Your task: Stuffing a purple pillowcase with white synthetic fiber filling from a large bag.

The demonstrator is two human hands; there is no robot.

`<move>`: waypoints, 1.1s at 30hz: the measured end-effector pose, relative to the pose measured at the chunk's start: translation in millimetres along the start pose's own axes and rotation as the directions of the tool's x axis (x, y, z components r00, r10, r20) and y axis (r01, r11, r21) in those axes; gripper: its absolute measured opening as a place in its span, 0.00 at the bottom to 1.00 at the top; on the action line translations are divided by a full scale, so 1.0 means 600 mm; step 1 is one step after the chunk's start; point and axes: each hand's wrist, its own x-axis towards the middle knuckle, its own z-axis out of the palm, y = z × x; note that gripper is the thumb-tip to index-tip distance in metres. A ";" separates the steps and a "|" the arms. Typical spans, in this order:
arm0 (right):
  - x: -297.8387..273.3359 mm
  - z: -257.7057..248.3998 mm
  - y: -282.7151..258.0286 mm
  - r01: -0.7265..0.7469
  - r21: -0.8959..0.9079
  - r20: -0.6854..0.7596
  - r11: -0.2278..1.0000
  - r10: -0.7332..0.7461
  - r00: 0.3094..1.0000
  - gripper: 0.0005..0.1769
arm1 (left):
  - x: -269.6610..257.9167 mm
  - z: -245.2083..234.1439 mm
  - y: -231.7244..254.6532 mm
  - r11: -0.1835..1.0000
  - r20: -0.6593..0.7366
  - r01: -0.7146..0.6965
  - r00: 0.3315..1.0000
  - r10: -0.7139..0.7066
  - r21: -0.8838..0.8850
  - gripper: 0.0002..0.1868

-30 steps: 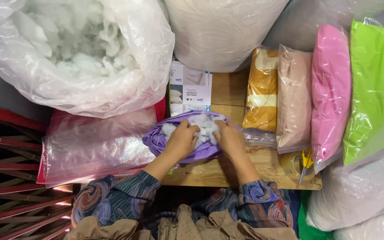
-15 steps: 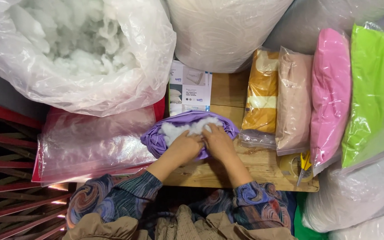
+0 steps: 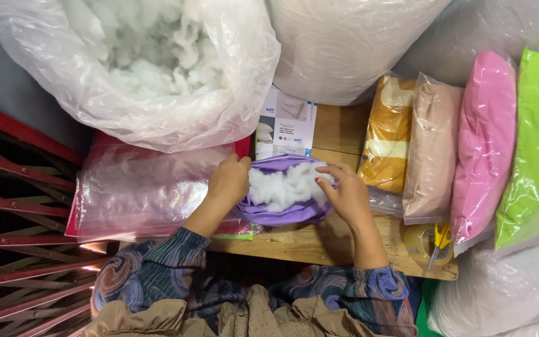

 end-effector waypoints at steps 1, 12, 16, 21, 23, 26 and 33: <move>0.000 0.006 -0.013 0.008 0.000 0.000 1.000 -0.008 1.000 0.15 | -0.003 -0.007 -0.002 1.000 -0.006 0.004 1.000 -0.004 0.000 0.11; -0.019 0.139 -0.139 0.323 -0.054 0.309 0.945 -0.292 0.905 0.27 | -0.015 0.016 -0.023 0.978 0.264 0.173 0.955 -0.137 -0.117 0.21; -0.015 0.165 -0.148 0.410 -0.091 0.281 0.907 -0.372 0.885 0.21 | -0.036 -0.048 -0.001 0.967 0.258 0.141 0.962 -0.084 -0.210 0.14; -0.003 0.203 -0.138 0.481 -0.201 0.253 0.854 -0.429 0.867 0.13 | -0.072 -0.130 0.023 0.894 0.050 -0.023 0.997 0.051 -0.447 0.07; -0.002 0.175 -0.152 0.459 -0.170 0.265 0.872 -0.408 0.874 0.12 | -0.075 -0.136 0.019 0.915 0.029 -0.035 0.998 0.051 -0.403 0.07; -0.001 0.120 -0.160 0.403 -0.082 0.240 0.911 -0.374 0.896 0.11 | -0.066 -0.125 0.009 0.957 0.030 -0.016 0.999 0.026 -0.290 0.07; 0.004 0.014 -0.080 0.213 -0.055 -0.036 0.976 -0.215 0.976 0.15 | -0.079 -0.105 0.040 0.969 0.028 -0.085 0.995 0.093 -0.232 0.07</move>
